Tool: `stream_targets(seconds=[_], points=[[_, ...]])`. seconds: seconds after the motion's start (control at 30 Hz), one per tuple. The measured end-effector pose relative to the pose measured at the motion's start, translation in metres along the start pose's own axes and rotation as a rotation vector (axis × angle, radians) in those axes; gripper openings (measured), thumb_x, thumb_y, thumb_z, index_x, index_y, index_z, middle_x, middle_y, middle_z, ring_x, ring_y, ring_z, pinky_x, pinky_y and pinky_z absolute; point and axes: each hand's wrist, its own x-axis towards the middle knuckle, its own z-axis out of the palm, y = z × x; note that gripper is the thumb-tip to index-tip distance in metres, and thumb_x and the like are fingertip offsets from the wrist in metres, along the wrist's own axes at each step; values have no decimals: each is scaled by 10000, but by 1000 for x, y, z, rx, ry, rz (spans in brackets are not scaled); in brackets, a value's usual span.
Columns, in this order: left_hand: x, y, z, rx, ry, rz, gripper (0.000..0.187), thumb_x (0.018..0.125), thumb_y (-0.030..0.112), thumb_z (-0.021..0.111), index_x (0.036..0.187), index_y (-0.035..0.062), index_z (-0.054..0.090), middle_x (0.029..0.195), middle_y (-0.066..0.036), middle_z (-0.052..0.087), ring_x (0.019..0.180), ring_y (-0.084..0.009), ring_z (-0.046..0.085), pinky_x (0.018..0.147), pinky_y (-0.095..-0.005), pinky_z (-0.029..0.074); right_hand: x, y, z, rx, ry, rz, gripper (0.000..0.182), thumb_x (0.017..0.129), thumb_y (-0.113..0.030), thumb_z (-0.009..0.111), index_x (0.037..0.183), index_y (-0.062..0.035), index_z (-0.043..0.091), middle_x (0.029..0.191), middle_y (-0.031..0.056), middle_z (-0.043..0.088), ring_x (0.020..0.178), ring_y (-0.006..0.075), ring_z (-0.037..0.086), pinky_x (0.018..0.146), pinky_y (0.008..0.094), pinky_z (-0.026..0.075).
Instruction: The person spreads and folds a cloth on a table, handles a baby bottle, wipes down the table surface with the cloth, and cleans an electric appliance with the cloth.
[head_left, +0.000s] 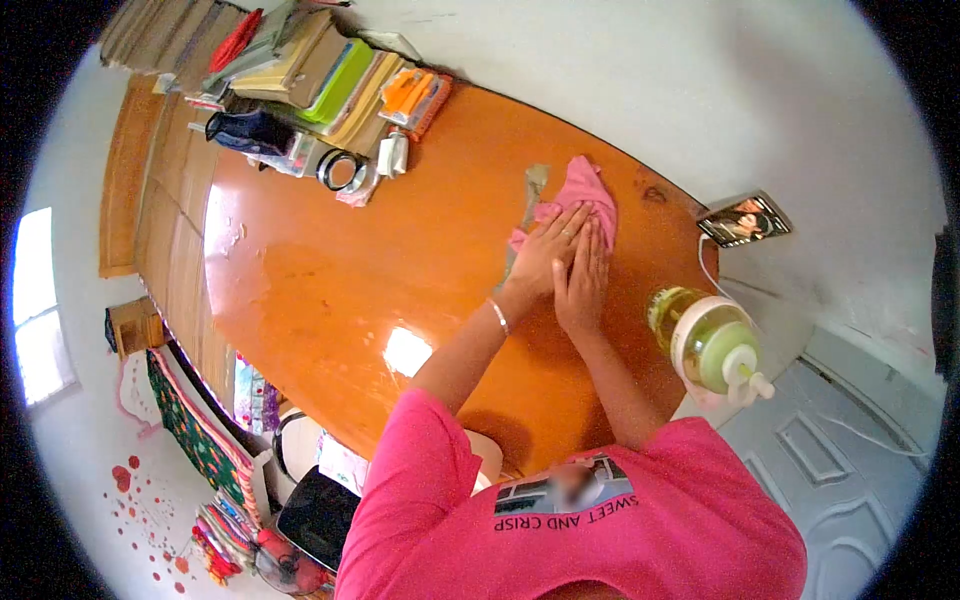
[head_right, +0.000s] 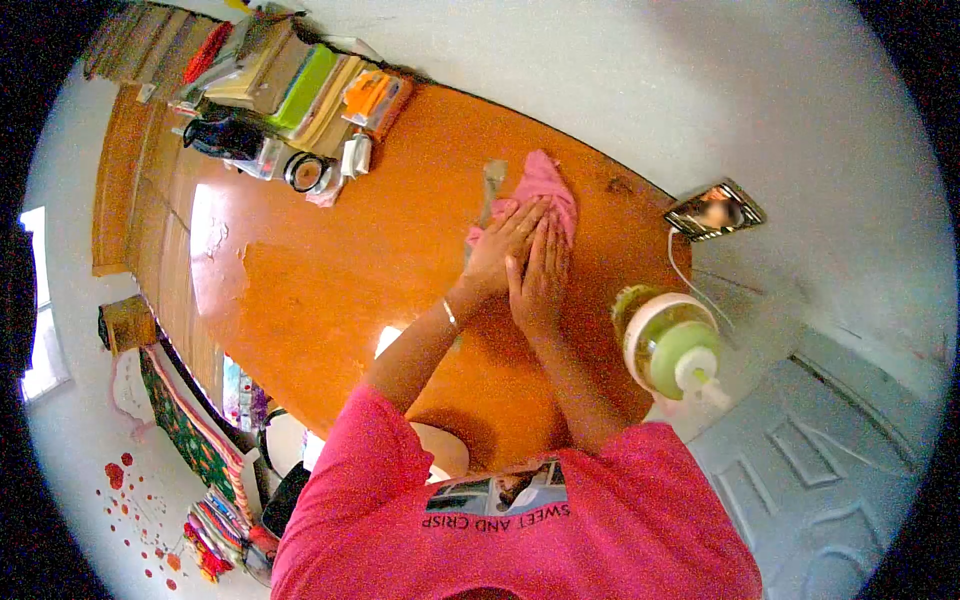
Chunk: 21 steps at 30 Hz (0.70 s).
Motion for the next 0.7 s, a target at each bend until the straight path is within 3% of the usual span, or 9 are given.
stream_targets(seconds=[0.07, 0.1, 0.13, 0.2, 0.4, 0.43, 0.5, 0.6, 0.7], points=[[9, -18, 5, 72, 27, 12, 591, 910, 295, 406, 1443, 48, 340, 1542, -114, 251, 1423, -257, 229, 1182, -413, 140, 23, -6, 17, -60, 41, 36, 666, 962, -365, 431, 1456, 36, 234, 1512, 261, 223, 1388, 428, 233, 1146, 502, 155], [14, -20, -13, 398, -134, -24, 564, 911, 259, 416, 1436, 61, 357, 1529, -104, 286, 1405, -253, 273, 1169, -399, 193, 33, -9, 24, -128, 78, 82, 676, 961, -393, 428, 1465, 14, 236, 1509, 261, 233, 1388, 422, 239, 1146, 500, 151], [17, -34, -7, 395, -132, -29, 564, 911, 259, 416, 1436, 61, 357, 1529, -104, 286, 1405, -253, 273, 1169, -399, 193, 48, -14, 30, -130, 75, 78, 676, 961, -393, 428, 1465, 14, 236, 1509, 261, 233, 1388, 422, 239, 1146, 500, 151], [33, -69, 6, 83, 131, -137, 529, 921, 218, 412, 1425, 63, 374, 1510, -98, 327, 1392, -243, 303, 1150, -382, 247, 81, -23, 40, -138, 78, 79, 677, 960, -436, 398, 1472, -19, 250, 1499, 252, 266, 1391, 410, 240, 1148, 492, 148], [54, -146, -14, -110, 156, -492, 506, 929, 182, 401, 1421, 66, 384, 1496, -100, 353, 1383, -246, 320, 1136, -365, 273, 169, -35, 85, -131, -63, -178, 672, 952, -477, 388, 1445, -26, 322, 1489, 194, 322, 1391, 358, 264, 1152, 453, 162], [56, -167, -6, -115, 159, -493, 506, 929, 182, 401, 1421, 66, 384, 1496, -100, 353, 1383, -246, 320, 1136, -365, 273, 184, -39, 95, -136, -64, -180, 672, 952, -477, 388, 1445, -26, 322, 1489, 194, 322, 1391, 358, 264, 1152, 453, 162], [54, -198, 13, 399, 302, -447, 507, 928, 180, 401, 1417, 48, 386, 1489, -113, 360, 1386, -269, 312, 1139, -376, 266, 201, -52, 109, -118, -135, -291, 670, 933, -473, 415, 1432, -31, 349, 1475, 183, 352, 1382, 339, 288, 1149, 437, 183], [32, -197, 17, 134, 495, -550, 522, 923, 190, 407, 1416, 22, 378, 1489, -138, 350, 1389, -298, 301, 1144, -391, 255, 197, -65, 121, -167, -200, -306, 683, 918, -468, 438, 1428, -22, 352, 1470, 173, 364, 1373, 343, 300, 1143, 437, 200], [15, -181, 15, 184, 457, -603, 537, 914, 203, 416, 1409, -1, 377, 1488, -160, 338, 1385, -321, 300, 1146, -407, 251, 179, -67, 119, -161, -177, -389, 664, 910, -446, 453, 1401, -5, 381, 1453, 180, 384, 1353, 342, 332, 1140, 442, 213]])
